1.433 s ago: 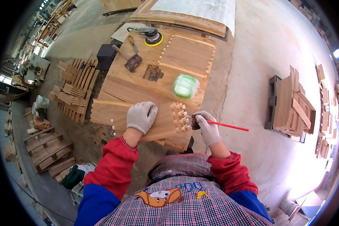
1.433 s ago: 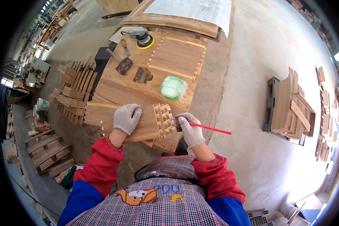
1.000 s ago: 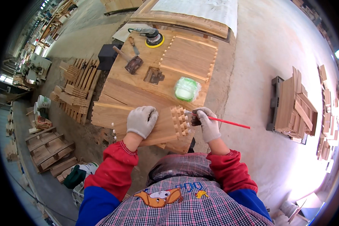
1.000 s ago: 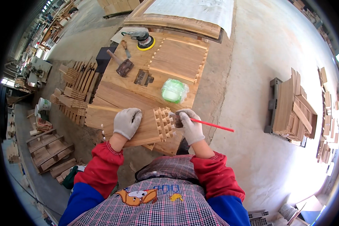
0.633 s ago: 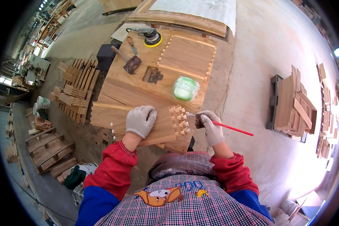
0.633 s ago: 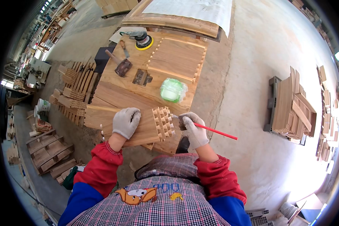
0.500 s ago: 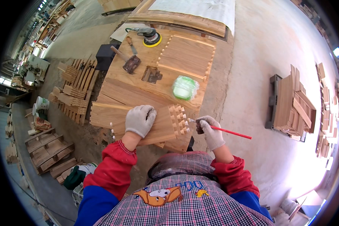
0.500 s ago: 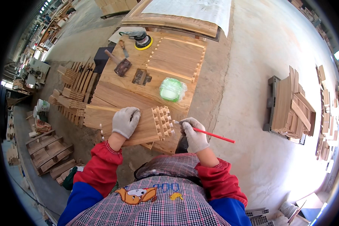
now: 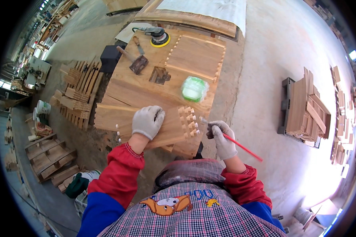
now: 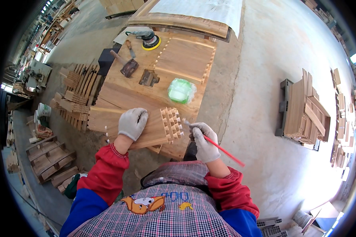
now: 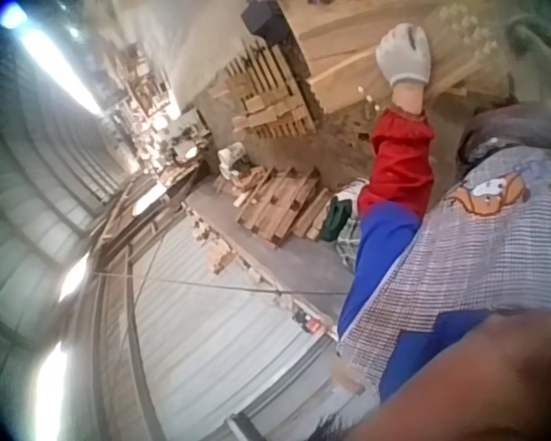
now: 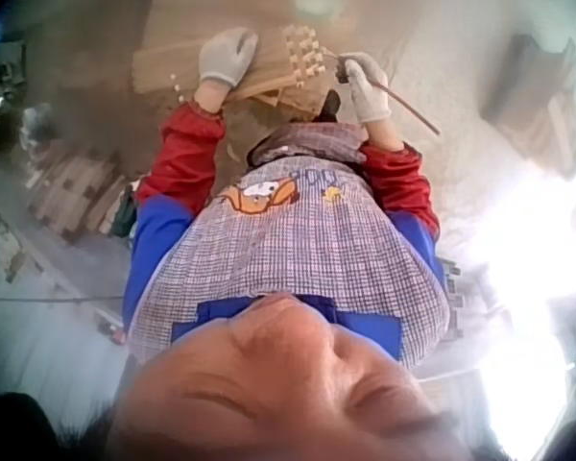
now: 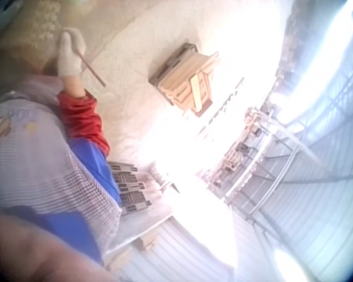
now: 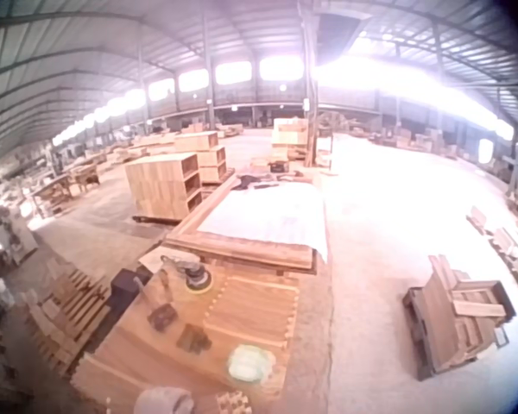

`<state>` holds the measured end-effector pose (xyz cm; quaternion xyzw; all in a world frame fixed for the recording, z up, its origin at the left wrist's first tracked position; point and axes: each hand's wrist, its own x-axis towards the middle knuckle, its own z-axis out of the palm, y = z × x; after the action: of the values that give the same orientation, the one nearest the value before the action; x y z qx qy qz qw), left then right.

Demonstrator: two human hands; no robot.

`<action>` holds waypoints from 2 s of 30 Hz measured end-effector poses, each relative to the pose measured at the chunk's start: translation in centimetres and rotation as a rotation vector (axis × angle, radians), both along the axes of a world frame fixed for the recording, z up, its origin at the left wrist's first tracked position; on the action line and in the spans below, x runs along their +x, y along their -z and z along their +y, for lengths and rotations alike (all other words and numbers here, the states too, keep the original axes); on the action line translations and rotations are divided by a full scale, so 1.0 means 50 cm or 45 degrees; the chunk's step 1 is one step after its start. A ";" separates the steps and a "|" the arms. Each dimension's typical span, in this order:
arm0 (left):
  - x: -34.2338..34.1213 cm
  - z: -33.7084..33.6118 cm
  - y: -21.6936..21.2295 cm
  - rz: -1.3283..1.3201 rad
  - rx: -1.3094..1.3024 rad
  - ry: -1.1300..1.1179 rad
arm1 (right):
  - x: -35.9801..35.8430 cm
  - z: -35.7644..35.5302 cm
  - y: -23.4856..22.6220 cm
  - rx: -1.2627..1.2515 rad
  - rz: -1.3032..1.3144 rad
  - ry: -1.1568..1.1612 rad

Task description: The person applies glue to the edges of wooden planks using a small brush. They repeatedly dip the brush into a container of white adhesive and carefully coat the finger joints on the wood pieces.

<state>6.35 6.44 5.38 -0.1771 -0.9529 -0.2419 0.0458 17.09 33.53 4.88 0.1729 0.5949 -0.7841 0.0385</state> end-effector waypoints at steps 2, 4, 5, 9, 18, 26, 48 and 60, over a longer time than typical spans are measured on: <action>-0.001 0.000 0.000 0.005 -0.016 -0.008 | 0.000 0.000 0.007 0.346 0.160 -0.057; 0.001 0.003 0.000 0.001 -0.056 -0.022 | 0.006 0.003 0.029 0.934 0.484 -0.242; 0.000 0.003 -0.001 -0.027 -0.072 -0.025 | 0.006 -0.002 0.031 1.007 0.589 -0.288; -0.013 0.007 -0.011 -0.217 -0.156 -0.053 | 0.003 -0.036 0.038 1.241 0.789 -0.376; -0.042 0.015 -0.016 -0.342 -0.212 0.029 | -0.014 -0.040 0.050 1.444 0.819 -0.338; -0.044 0.044 -0.030 -0.290 -0.175 0.087 | -0.027 -0.002 0.037 1.365 0.739 -0.444; -0.030 0.047 -0.013 -0.111 -0.040 0.019 | -0.294 0.008 0.131 1.046 0.364 -0.219; -0.030 0.043 -0.006 -0.101 -0.037 0.031 | -0.252 0.028 0.151 -0.191 -0.181 0.211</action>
<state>4.86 8.61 5.66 -0.1797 -0.9552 -0.2353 0.0023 4.49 34.93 -2.69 0.2733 0.5139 -0.8127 0.0285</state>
